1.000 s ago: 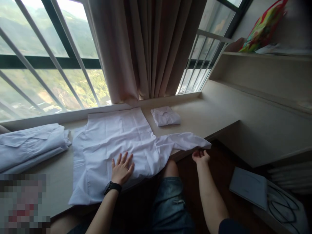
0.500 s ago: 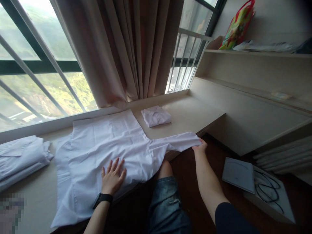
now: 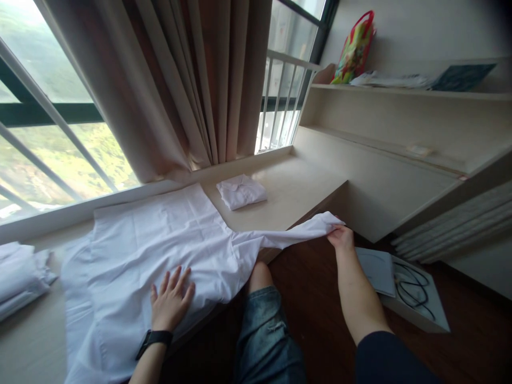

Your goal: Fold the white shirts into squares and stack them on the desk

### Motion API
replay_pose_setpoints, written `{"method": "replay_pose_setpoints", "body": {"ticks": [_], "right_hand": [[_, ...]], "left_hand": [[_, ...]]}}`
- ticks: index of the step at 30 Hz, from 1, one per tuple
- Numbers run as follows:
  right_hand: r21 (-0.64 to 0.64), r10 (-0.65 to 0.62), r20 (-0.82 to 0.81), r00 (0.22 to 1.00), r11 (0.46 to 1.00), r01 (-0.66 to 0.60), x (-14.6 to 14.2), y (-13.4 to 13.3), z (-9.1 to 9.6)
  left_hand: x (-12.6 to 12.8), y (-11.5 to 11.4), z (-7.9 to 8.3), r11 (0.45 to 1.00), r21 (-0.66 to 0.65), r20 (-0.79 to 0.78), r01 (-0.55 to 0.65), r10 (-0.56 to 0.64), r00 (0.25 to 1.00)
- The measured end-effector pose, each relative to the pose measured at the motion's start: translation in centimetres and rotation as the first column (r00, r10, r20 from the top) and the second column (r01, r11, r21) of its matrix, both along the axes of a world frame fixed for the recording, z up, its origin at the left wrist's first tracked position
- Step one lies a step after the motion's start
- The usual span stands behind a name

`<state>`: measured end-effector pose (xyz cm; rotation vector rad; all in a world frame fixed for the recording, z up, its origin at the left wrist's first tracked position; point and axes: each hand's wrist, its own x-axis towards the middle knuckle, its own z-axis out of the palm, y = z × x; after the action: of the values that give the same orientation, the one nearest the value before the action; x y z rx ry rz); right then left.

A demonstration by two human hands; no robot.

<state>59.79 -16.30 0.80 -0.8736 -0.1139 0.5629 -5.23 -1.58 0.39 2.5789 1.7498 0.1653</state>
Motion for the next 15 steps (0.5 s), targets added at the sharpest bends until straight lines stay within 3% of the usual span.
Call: {"method": "replay_pose_setpoints", "body": {"ticks": [4, 8, 10, 13, 15], "right_hand": [[0.063, -0.021, -0.085, 0.996, 0.998, 0.027, -0.3, -1.6, 1.1], [0.067, 0.144, -0.080, 0.986, 0.988, -0.139, -1.0, -2.8, 2.4], [-0.049, 0.131, -0.036, 0.991, 0.990, -0.133, -1.4, -2.8, 2.9], [-0.250, 0.017, 0.059, 0.998, 0.968, -0.002, -1.8, -2.2, 3.3], [-0.305, -0.011, 0.112, 0.994, 0.951, 0.045, -2.0, -1.9, 3.5]], "left_hand": [[0.1, 0.0, 0.2, 1.000, -0.004, 0.005, 0.004, -0.004, 1.000], [0.1, -0.1, 0.5, 1.000, -0.012, -0.001, -0.002, 0.002, 1.000], [0.1, -0.2, 0.5, 1.000, -0.013, -0.003, -0.005, 0.005, 1.000], [0.2, -0.3, 0.6, 1.000, -0.003, 0.007, -0.004, 0.004, 1.000], [0.2, -0.4, 0.6, 1.000, 0.003, 0.014, 0.004, -0.004, 1.000]]}}
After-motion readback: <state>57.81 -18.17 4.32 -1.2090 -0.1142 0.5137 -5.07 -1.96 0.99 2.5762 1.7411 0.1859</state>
